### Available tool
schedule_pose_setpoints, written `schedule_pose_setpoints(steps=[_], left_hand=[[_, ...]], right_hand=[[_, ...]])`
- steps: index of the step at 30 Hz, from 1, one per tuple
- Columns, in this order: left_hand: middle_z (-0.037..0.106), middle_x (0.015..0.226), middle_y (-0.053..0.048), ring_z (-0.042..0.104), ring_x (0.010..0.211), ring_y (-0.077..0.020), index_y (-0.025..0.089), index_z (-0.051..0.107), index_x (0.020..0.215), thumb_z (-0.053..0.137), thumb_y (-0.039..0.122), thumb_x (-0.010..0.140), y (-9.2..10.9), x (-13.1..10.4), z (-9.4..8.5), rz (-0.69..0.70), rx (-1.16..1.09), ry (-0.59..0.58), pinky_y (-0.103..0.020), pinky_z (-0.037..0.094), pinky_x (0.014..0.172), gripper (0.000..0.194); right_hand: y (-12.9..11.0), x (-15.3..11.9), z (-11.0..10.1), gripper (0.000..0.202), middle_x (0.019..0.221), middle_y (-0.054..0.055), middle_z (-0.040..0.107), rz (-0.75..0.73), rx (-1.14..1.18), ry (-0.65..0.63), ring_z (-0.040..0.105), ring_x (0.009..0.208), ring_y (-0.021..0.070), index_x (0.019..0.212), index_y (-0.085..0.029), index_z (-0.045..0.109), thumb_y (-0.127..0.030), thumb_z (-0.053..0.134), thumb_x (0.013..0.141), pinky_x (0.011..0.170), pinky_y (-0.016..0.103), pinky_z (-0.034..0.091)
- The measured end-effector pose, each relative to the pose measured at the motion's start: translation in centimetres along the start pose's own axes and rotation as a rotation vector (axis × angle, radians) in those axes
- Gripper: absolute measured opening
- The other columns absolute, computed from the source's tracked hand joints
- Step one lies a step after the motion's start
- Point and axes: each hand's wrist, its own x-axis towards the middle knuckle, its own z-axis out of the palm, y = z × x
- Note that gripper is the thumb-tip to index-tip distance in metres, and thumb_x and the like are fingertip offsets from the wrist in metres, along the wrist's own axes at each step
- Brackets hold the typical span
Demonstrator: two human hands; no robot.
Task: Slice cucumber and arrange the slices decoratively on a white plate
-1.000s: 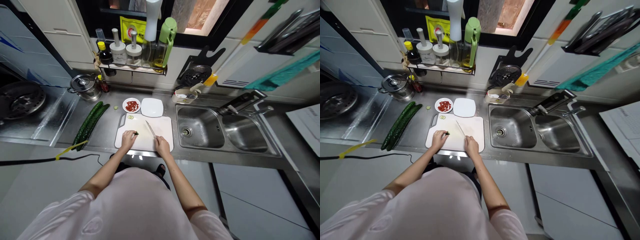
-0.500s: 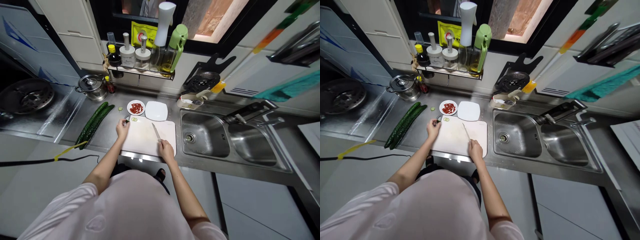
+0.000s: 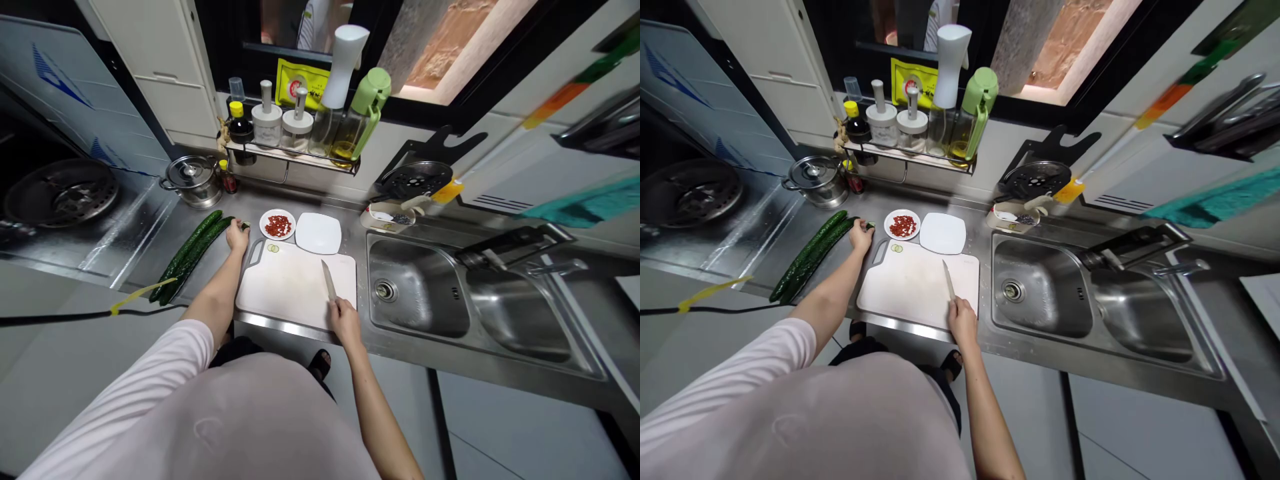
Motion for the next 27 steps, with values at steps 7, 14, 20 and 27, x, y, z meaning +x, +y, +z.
schedule_pose_setpoints(steps=[7, 14, 20, 27], left_hand=[[0.066, 0.103, -0.008, 0.059, 0.097, -0.0221, 0.020, 0.054, 0.114, 0.066, 0.021, 0.076, 0.4, 0.6, -0.4, 0.025, 0.053, -0.040, -0.034, 0.042, 0.088, 0.041], [0.060, 0.114, -0.011, 0.052, 0.109, -0.0264, 0.021, 0.053, 0.120, 0.063, 0.029, 0.079, 0.7, -1.7, -2.8, 0.202, 0.068, -0.023, -0.037, 0.039, 0.094, 0.043], [0.059, 0.113, -0.013, 0.051, 0.110, -0.0279, 0.018, 0.059, 0.112, 0.053, 0.033, 0.085, -2.1, -1.0, -9.6, 0.216, 0.124, 0.064, -0.040, 0.036, 0.099, 0.031], [0.065, 0.106, -0.011, 0.060, 0.099, -0.0257, 0.019, 0.060, 0.111, 0.067, 0.037, 0.074, -9.4, 4.0, -17.9, -0.119, 0.343, -0.139, -0.037, 0.044, 0.089, 0.042]], right_hand=[[0.5, 0.1, 0.0, 0.035, 0.089, 0.009, 0.063, -0.003, 0.015, 0.005, 0.056, 0.077, 0.0190, 0.099, -0.016, 0.065, -0.034, 0.036, 0.093, 0.069, 0.027, 0.037], [0.2, 0.5, 0.2, 0.036, 0.090, 0.010, 0.064, -0.025, 0.021, -0.007, 0.056, 0.079, 0.0196, 0.099, -0.016, 0.065, -0.036, 0.036, 0.093, 0.071, 0.027, 0.037], [0.4, 1.1, 0.3, 0.037, 0.090, 0.011, 0.064, -0.054, 0.054, -0.004, 0.056, 0.082, 0.0203, 0.095, -0.016, 0.065, -0.036, 0.035, 0.092, 0.074, 0.028, 0.038], [0.2, 1.3, 0.1, 0.038, 0.082, 0.009, 0.062, -0.058, 0.073, 0.013, 0.054, 0.075, 0.0195, 0.091, -0.015, 0.065, -0.039, 0.034, 0.091, 0.069, 0.027, 0.036]])
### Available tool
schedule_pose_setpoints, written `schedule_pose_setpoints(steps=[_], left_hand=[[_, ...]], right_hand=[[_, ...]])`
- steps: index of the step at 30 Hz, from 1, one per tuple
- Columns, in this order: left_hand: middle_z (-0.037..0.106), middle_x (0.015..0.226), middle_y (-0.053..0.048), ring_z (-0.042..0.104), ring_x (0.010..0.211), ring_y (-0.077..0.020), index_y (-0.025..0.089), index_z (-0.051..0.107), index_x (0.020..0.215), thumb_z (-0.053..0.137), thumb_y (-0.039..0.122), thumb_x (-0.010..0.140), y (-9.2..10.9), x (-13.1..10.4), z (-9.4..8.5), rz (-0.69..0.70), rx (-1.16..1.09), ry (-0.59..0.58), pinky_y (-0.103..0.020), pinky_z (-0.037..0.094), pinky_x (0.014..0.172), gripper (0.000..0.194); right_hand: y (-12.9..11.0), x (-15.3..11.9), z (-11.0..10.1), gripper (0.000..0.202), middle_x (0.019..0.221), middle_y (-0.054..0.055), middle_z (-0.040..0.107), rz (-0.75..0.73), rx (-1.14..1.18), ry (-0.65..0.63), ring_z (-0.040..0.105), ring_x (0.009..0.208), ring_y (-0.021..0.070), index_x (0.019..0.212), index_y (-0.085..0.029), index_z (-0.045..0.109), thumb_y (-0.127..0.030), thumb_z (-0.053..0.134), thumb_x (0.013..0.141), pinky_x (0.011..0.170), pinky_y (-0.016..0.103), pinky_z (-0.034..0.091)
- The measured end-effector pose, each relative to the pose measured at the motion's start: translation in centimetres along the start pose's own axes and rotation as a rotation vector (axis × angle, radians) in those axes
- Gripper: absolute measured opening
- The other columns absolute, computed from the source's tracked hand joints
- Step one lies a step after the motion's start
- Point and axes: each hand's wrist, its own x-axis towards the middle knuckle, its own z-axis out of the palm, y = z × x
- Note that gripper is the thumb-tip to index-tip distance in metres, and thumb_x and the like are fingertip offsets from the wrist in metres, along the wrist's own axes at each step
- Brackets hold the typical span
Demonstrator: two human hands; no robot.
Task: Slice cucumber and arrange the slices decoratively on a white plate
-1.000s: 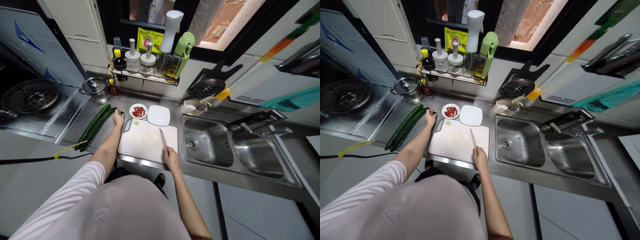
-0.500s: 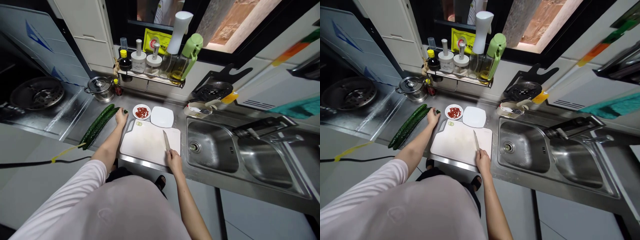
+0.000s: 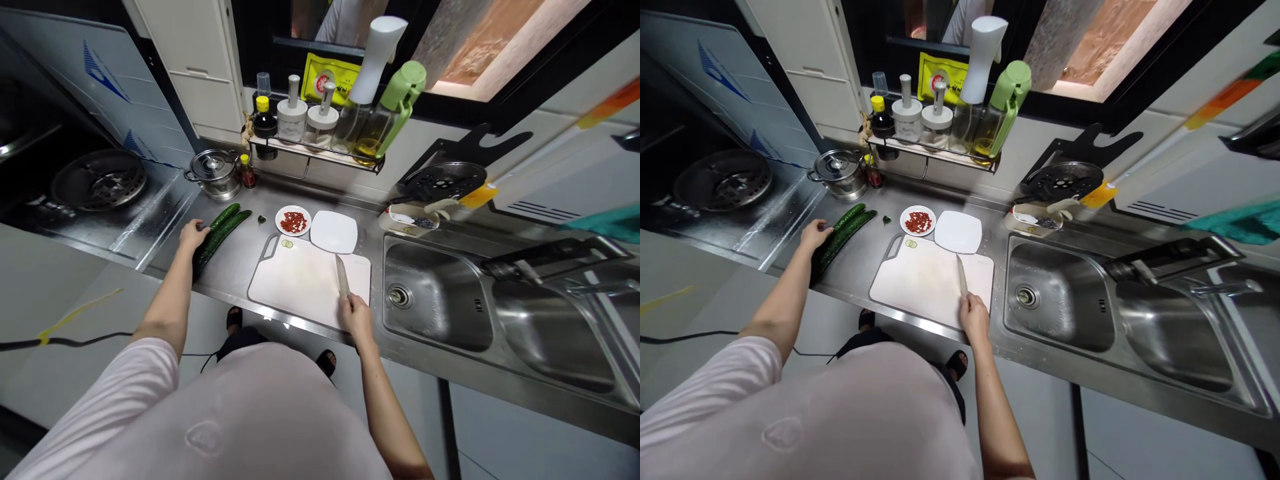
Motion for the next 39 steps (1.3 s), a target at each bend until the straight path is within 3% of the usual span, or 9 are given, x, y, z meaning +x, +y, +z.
schedule_pose_setpoints(steps=[3, 7, 15, 24, 28, 32, 35, 39], left_hand=[[0.068, 0.100, -0.010, 0.064, 0.091, -0.0235, 0.019, 0.062, 0.108, 0.070, 0.040, 0.070, -2.9, 1.1, -0.6, -0.023, 0.057, -0.202, -0.033, 0.047, 0.082, 0.044], [0.068, 0.106, -0.011, 0.064, 0.097, -0.0241, 0.016, 0.063, 0.108, 0.067, 0.043, 0.071, -4.8, 1.6, 0.0, 0.052, 0.108, -0.314, -0.032, 0.047, 0.086, 0.046], [0.069, 0.102, -0.014, 0.064, 0.098, -0.0295, 0.017, 0.066, 0.098, 0.066, 0.046, 0.069, -4.8, 1.9, 0.3, 0.145, 0.216, -0.291, -0.037, 0.049, 0.085, 0.040], [0.069, 0.097, -0.009, 0.064, 0.089, -0.0224, 0.016, 0.064, 0.104, 0.062, 0.042, 0.072, -4.4, 0.6, -2.8, 0.113, 0.090, -0.190, -0.031, 0.049, 0.082, 0.041], [0.067, 0.088, -0.005, 0.063, 0.082, -0.0190, 0.016, 0.065, 0.097, 0.066, 0.038, 0.069, -4.2, -0.1, -4.6, 0.079, -0.119, -0.105, -0.030, 0.050, 0.082, 0.036], [0.063, 0.079, -0.002, 0.060, 0.064, -0.0132, 0.015, 0.063, 0.100, 0.070, 0.036, 0.069, -3.3, -1.3, -5.7, -0.058, -0.549, -0.103, -0.034, 0.054, 0.075, 0.038], [0.059, 0.071, 0.001, 0.058, 0.058, -0.0111, 0.015, 0.061, 0.096, 0.072, 0.035, 0.069, -1.6, -3.0, -5.9, -0.114, -0.871, -0.150, -0.037, 0.057, 0.071, 0.036], [0.057, 0.070, 0.002, 0.062, 0.069, -0.0119, 0.017, 0.056, 0.089, 0.068, 0.041, 0.076, 1.8, -6.0, -4.7, -0.085, -1.102, -0.206, -0.041, 0.058, 0.077, 0.030]], right_hand=[[-0.1, -0.1, 0.0, 0.037, 0.082, 0.009, 0.062, 0.013, -0.011, -0.002, 0.053, 0.074, 0.0193, 0.090, -0.016, 0.064, -0.038, 0.035, 0.090, 0.069, 0.027, 0.036], [-0.1, -0.3, 0.1, 0.036, 0.083, 0.009, 0.062, 0.020, -0.010, -0.008, 0.053, 0.076, 0.0192, 0.090, -0.016, 0.064, -0.038, 0.035, 0.090, 0.069, 0.027, 0.036], [0.2, -0.4, 0.2, 0.036, 0.083, 0.009, 0.062, 0.030, 0.005, 0.006, 0.053, 0.075, 0.0194, 0.090, -0.016, 0.065, -0.038, 0.036, 0.090, 0.069, 0.027, 0.035], [0.5, -0.1, 0.3, 0.038, 0.084, 0.010, 0.062, 0.019, 0.011, 0.016, 0.053, 0.076, 0.0199, 0.094, -0.016, 0.065, -0.039, 0.035, 0.090, 0.069, 0.027, 0.036], [0.5, 0.1, 0.5, 0.038, 0.085, 0.010, 0.063, 0.017, 0.014, 0.013, 0.053, 0.076, 0.0201, 0.094, -0.015, 0.065, -0.039, 0.035, 0.090, 0.070, 0.028, 0.036], [0.3, 0.1, 0.7, 0.039, 0.084, 0.009, 0.062, 0.019, 0.005, 0.004, 0.053, 0.075, 0.0198, 0.094, -0.016, 0.066, -0.040, 0.035, 0.090, 0.069, 0.027, 0.036], [-0.1, 0.2, 0.6, 0.039, 0.083, 0.009, 0.062, 0.025, -0.006, -0.007, 0.053, 0.074, 0.0199, 0.094, -0.016, 0.066, -0.040, 0.035, 0.090, 0.068, 0.027, 0.036], [-0.4, 0.3, 0.6, 0.040, 0.087, 0.011, 0.063, 0.024, -0.001, -0.013, 0.054, 0.078, 0.0207, 0.099, -0.015, 0.066, -0.039, 0.035, 0.090, 0.070, 0.028, 0.037]])
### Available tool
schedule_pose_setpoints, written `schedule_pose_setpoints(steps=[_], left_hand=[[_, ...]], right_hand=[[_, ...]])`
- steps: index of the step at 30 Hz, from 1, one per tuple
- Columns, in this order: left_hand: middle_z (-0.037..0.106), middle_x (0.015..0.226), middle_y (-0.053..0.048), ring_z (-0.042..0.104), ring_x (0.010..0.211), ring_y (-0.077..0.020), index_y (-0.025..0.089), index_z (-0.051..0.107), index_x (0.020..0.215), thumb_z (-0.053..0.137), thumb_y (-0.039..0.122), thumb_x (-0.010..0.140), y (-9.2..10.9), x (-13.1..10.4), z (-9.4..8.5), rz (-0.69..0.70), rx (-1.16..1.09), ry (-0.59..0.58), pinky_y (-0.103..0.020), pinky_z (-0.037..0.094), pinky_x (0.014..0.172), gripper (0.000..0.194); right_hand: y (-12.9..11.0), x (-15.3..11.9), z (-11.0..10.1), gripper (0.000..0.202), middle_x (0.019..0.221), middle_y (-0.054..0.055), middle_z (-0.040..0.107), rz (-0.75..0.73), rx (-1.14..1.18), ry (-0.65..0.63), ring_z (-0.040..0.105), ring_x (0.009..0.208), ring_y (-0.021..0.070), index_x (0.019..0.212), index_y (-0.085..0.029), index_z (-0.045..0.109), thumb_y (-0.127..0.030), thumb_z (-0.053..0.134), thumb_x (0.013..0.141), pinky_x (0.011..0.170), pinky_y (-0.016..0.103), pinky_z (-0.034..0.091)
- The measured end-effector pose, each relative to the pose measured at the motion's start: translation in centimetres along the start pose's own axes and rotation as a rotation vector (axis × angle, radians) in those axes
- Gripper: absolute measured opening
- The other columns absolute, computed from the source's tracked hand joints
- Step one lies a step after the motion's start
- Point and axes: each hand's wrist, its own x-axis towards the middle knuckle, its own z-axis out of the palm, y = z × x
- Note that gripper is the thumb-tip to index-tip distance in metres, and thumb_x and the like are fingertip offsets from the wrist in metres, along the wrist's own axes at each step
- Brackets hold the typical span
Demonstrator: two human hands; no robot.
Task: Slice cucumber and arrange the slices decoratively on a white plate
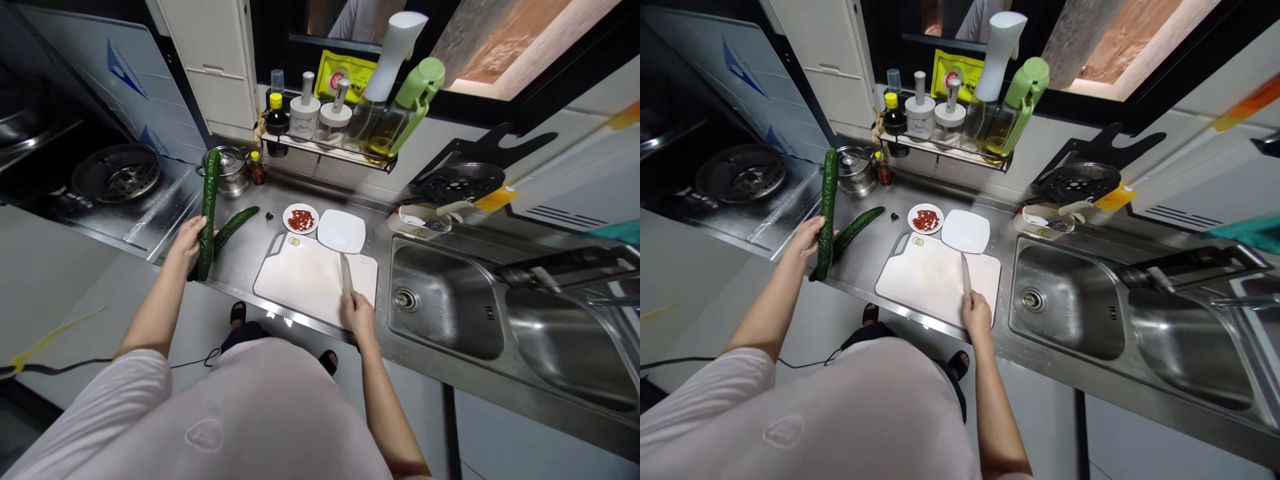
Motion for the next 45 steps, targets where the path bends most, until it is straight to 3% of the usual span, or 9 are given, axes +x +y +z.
schedule_pose_setpoints(steps=[8, 15, 20, 25, 32, 40, 45], left_hand=[[0.059, 0.084, 0.000, 0.065, 0.092, -0.0172, 0.021, 0.048, 0.089, 0.064, 0.046, 0.080, -3.2, -4.5, 9.3, 0.129, -0.240, -0.092, -0.039, 0.055, 0.085, 0.031], [0.057, 0.089, 0.001, 0.064, 0.099, -0.0167, 0.024, 0.039, 0.086, 0.070, 0.034, 0.074, -7.7, -8.3, 13.2, 0.068, -0.379, -0.033, -0.033, 0.054, 0.083, 0.034], [0.057, 0.085, 0.003, 0.064, 0.087, -0.0119, 0.023, 0.041, 0.084, 0.074, 0.023, 0.071, -10.3, -11.1, 14.7, -0.094, -0.515, 0.061, -0.033, 0.054, 0.082, 0.035], [0.061, 0.090, 0.001, 0.064, 0.086, -0.0117, 0.020, 0.046, 0.089, 0.073, 0.015, 0.072, -11.2, -12.2, 15.5, -0.210, -0.583, 0.180, -0.041, 0.052, 0.089, 0.033], [0.064, 0.088, 0.001, 0.065, 0.084, -0.0111, 0.020, 0.048, 0.093, 0.064, 0.005, 0.079, -11.5, -12.3, 15.5, -0.301, -0.540, 0.249, -0.043, 0.054, 0.088, 0.026], [0.064, 0.079, 0.000, 0.064, 0.071, -0.0092, 0.016, 0.053, 0.087, 0.067, 0.008, 0.077, -10.9, -12.6, 15.9, -0.456, -0.421, 0.338, -0.031, 0.057, 0.077, 0.019], [0.063, 0.072, 0.000, 0.062, 0.060, -0.0083, 0.015, 0.056, 0.083, 0.070, 0.016, 0.077, -10.8, -12.8, 15.6, -0.611, -0.298, 0.288, -0.025, 0.056, 0.068, 0.015]], right_hand=[[0.1, -0.2, -0.1, 0.042, 0.086, 0.010, 0.063, -0.025, 0.022, 0.021, 0.054, 0.077, 0.0206, 0.099, -0.014, 0.065, -0.040, 0.034, 0.091, 0.071, 0.028, 0.038], [0.1, -0.7, -0.2, 0.037, 0.088, 0.010, 0.063, -0.010, 0.018, 0.031, 0.055, 0.080, 0.0199, 0.097, -0.015, 0.065, -0.036, 0.035, 0.091, 0.072, 0.027, 0.037], [-0.3, -0.8, 0.0, 0.033, 0.088, 0.008, 0.063, 0.005, 0.011, 0.031, 0.054, 0.077, 0.0176, 0.096, -0.016, 0.065, -0.033, 0.036, 0.092, 0.070, 0.025, 0.036], [-1.1, -0.8, 0.0, 0.031, 0.084, 0.007, 0.062, -0.019, 0.000, 0.033, 0.053, 0.075, 0.0167, 0.090, -0.016, 0.063, -0.031, 0.036, 0.092, 0.068, 0.024, 0.035], [-2.5, -0.9, 0.4, 0.026, 0.084, 0.007, 0.062, -0.013, 0.004, 0.001, 0.055, 0.077, 0.0168, 0.085, -0.016, 0.060, -0.027, 0.037, 0.092, 0.070, 0.024, 0.036], [-4.8, -1.1, 0.7, 0.026, 0.091, 0.008, 0.064, -0.030, -0.009, -0.086, 0.057, 0.084, 0.0176, 0.097, -0.014, 0.062, -0.024, 0.038, 0.093, 0.075, 0.023, 0.037], [-6.2, -1.4, 0.9, 0.026, 0.094, 0.008, 0.063, -0.052, -0.027, -0.139, 0.057, 0.085, 0.0172, 0.102, -0.014, 0.061, -0.023, 0.038, 0.095, 0.075, 0.023, 0.037]])
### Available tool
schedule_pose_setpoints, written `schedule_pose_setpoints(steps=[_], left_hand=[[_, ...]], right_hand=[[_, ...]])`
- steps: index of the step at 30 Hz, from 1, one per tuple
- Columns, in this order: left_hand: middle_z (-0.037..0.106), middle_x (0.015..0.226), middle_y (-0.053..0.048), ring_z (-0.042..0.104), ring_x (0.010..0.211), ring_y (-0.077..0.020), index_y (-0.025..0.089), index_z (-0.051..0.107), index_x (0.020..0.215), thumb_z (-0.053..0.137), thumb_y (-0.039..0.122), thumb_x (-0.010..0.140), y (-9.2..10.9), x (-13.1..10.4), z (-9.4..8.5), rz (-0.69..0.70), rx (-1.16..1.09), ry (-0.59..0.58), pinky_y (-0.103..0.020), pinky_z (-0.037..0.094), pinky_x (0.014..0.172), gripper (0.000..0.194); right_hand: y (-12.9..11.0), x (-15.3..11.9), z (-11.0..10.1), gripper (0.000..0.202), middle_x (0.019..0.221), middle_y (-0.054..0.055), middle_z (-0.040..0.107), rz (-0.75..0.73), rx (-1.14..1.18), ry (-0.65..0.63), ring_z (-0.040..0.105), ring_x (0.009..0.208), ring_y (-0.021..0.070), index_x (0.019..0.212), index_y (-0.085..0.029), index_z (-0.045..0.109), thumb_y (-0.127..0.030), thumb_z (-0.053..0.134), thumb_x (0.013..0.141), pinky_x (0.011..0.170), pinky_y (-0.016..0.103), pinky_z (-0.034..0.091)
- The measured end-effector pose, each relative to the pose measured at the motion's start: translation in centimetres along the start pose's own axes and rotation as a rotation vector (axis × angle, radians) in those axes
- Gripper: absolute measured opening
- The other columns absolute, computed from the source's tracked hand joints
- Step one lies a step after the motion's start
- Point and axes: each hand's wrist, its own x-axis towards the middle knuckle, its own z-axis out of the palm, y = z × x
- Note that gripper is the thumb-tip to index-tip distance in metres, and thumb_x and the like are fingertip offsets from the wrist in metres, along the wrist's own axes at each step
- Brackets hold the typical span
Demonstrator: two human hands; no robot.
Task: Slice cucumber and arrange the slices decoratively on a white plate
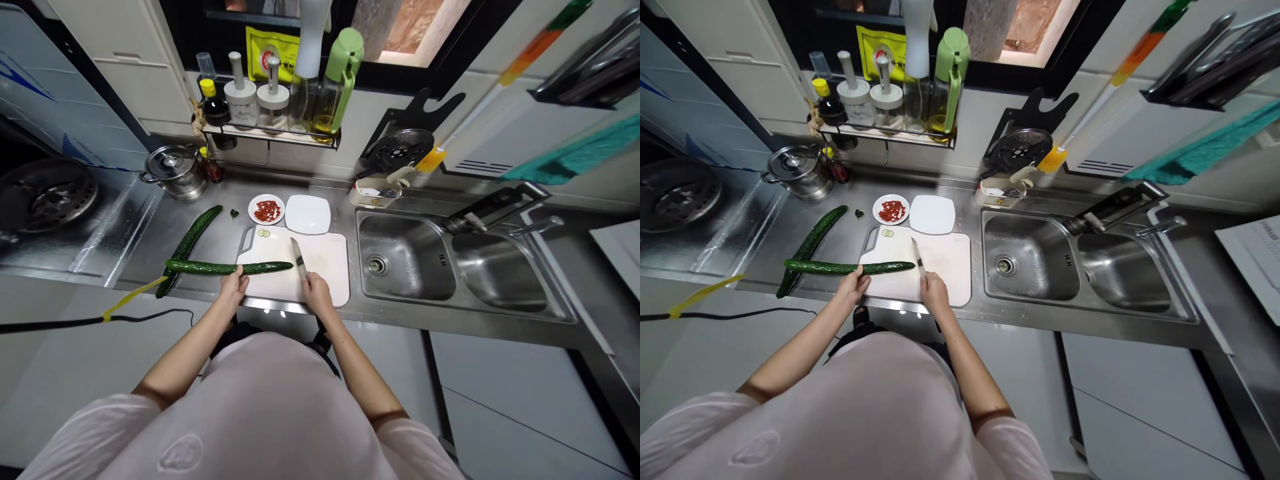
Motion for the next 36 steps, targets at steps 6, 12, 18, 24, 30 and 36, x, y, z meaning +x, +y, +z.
schedule_pose_setpoints(steps=[6, 12, 18, 24, 30, 36], left_hand=[[0.063, 0.073, -0.002, 0.063, 0.062, -0.0098, 0.015, 0.057, 0.086, 0.066, 0.018, 0.081, 0.4, -0.2, -0.3, -0.148, 0.076, -0.040, -0.024, 0.056, 0.066, 0.010], [0.060, 0.069, -0.003, 0.065, 0.062, -0.0126, 0.015, 0.057, 0.084, 0.063, 0.022, 0.083, 1.0, 0.1, -0.8, -0.232, 0.174, -0.063, -0.024, 0.056, 0.063, 0.009], [0.060, 0.067, -0.003, 0.065, 0.062, -0.0125, 0.014, 0.054, 0.084, 0.060, 0.026, 0.086, 1.7, 0.1, -0.6, -0.258, 0.227, -0.040, -0.022, 0.056, 0.061, 0.013], [0.059, 0.068, -0.003, 0.061, 0.060, -0.0133, 0.015, 0.054, 0.080, 0.068, 0.039, 0.078, 1.7, -2.8, -0.3, -0.199, 0.368, -0.183, -0.028, 0.056, 0.062, 0.028], [0.063, 0.093, -0.006, 0.058, 0.097, -0.0210, 0.020, 0.065, 0.078, 0.076, 0.031, 0.068, 2.4, -3.7, 4.2, 0.859, 0.900, -0.576, -0.033, 0.045, 0.093, 0.019], [0.064, 0.103, -0.006, 0.054, 0.104, -0.0229, 0.024, 0.071, 0.090, 0.068, 0.026, 0.075, 0.4, -2.2, 7.1, 1.055, 1.183, -0.721, -0.033, 0.037, 0.099, 0.015]], right_hand=[[-1.2, 0.1, 0.0, 0.025, 0.089, 0.007, 0.062, 0.006, -0.024, -0.030, 0.055, 0.078, 0.0160, 0.096, -0.015, 0.060, -0.023, 0.037, 0.096, 0.069, 0.023, 0.035], [-1.4, 1.1, 0.1, 0.025, 0.091, 0.006, 0.062, 0.010, -0.054, -0.033, 0.056, 0.080, 0.0166, 0.099, -0.016, 0.060, -0.023, 0.036, 0.096, 0.070, 0.023, 0.035], [-1.8, 2.3, 0.3, 0.027, 0.098, 0.008, 0.061, 0.032, -0.069, -0.046, 0.057, 0.087, 0.0172, 0.107, -0.016, 0.058, -0.023, 0.034, 0.097, 0.074, 0.023, 0.037], [-2.7, 2.6, 0.1, 0.028, 0.101, 0.009, 0.060, 0.050, -0.120, -0.119, 0.058, 0.087, 0.0178, 0.107, -0.017, 0.057, -0.024, 0.032, 0.098, 0.073, 0.025, 0.038], [-3.1, 2.5, 0.0, 0.029, 0.105, 0.010, 0.060, 0.072, -0.135, -0.145, 0.059, 0.092, 0.0187, 0.111, -0.016, 0.056, -0.025, 0.031, 0.099, 0.077, 0.026, 0.040], [-3.4, 2.0, -0.4, 0.030, 0.106, 0.010, 0.059, 0.079, -0.139, -0.151, 0.058, 0.094, 0.0190, 0.113, -0.016, 0.055, -0.026, 0.030, 0.099, 0.079, 0.026, 0.040]])
